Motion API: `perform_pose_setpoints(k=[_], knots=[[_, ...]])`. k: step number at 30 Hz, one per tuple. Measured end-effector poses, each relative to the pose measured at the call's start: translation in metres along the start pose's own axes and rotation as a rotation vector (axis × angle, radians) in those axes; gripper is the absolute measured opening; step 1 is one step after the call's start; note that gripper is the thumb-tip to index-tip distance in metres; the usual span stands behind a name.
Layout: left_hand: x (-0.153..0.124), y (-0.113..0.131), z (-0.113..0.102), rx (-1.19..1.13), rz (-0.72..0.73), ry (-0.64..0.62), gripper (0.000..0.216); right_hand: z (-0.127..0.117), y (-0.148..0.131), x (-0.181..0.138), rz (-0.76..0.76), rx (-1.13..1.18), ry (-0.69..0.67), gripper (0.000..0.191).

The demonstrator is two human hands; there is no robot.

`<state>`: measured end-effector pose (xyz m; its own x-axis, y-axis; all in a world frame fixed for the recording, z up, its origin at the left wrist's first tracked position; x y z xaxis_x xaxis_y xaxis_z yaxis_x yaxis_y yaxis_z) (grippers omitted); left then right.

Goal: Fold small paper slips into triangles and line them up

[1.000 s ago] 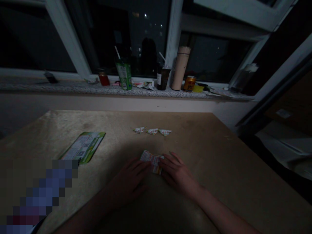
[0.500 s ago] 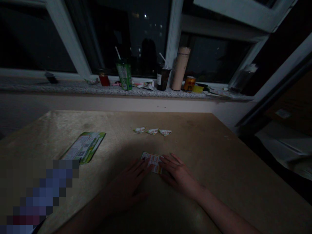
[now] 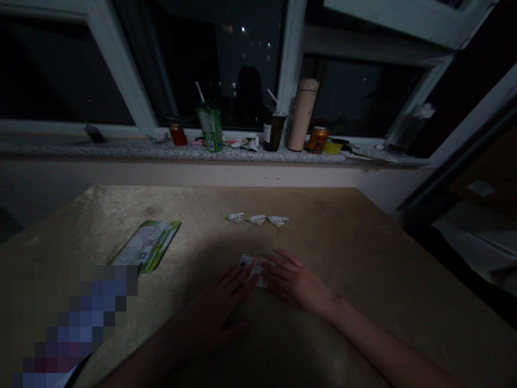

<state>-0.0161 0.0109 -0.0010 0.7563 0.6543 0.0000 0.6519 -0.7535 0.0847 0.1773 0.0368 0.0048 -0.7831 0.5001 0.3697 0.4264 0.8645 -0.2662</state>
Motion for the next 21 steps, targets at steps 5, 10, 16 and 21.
perform_pose_setpoints(k=[5, 10, 16, 21], knots=[[-0.001, 0.000, 0.002, -0.005, 0.005, -0.021, 0.080, 0.007, 0.006, -0.004, 0.025, 0.002, 0.012, 0.027], [-0.002, 0.003, 0.000, -0.016, 0.017, -0.029, 0.077, 0.004, 0.004, -0.001, 0.029, 0.084, 0.074, 0.021], [0.001, 0.011, -0.003, -0.045, 0.036, -0.033, 0.081, 0.001, 0.004, 0.004, 0.128, 0.212, 0.105, 0.017], [0.001, 0.017, -0.005, -0.050, 0.039, 0.003, 0.079, 0.005, 0.007, 0.005, 0.270, 0.134, 0.071, 0.018]])
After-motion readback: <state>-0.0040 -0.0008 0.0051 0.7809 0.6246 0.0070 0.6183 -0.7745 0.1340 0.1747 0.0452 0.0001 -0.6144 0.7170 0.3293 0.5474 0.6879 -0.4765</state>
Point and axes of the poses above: each hand's wrist, its own x-axis towards the middle knuckle, its own z-axis out of the palm, y = z × x, the point moved 4 cm from there along x, towards the middle knuckle, and after that the axes turned 10 degrees about x, right-handed, at the moved point
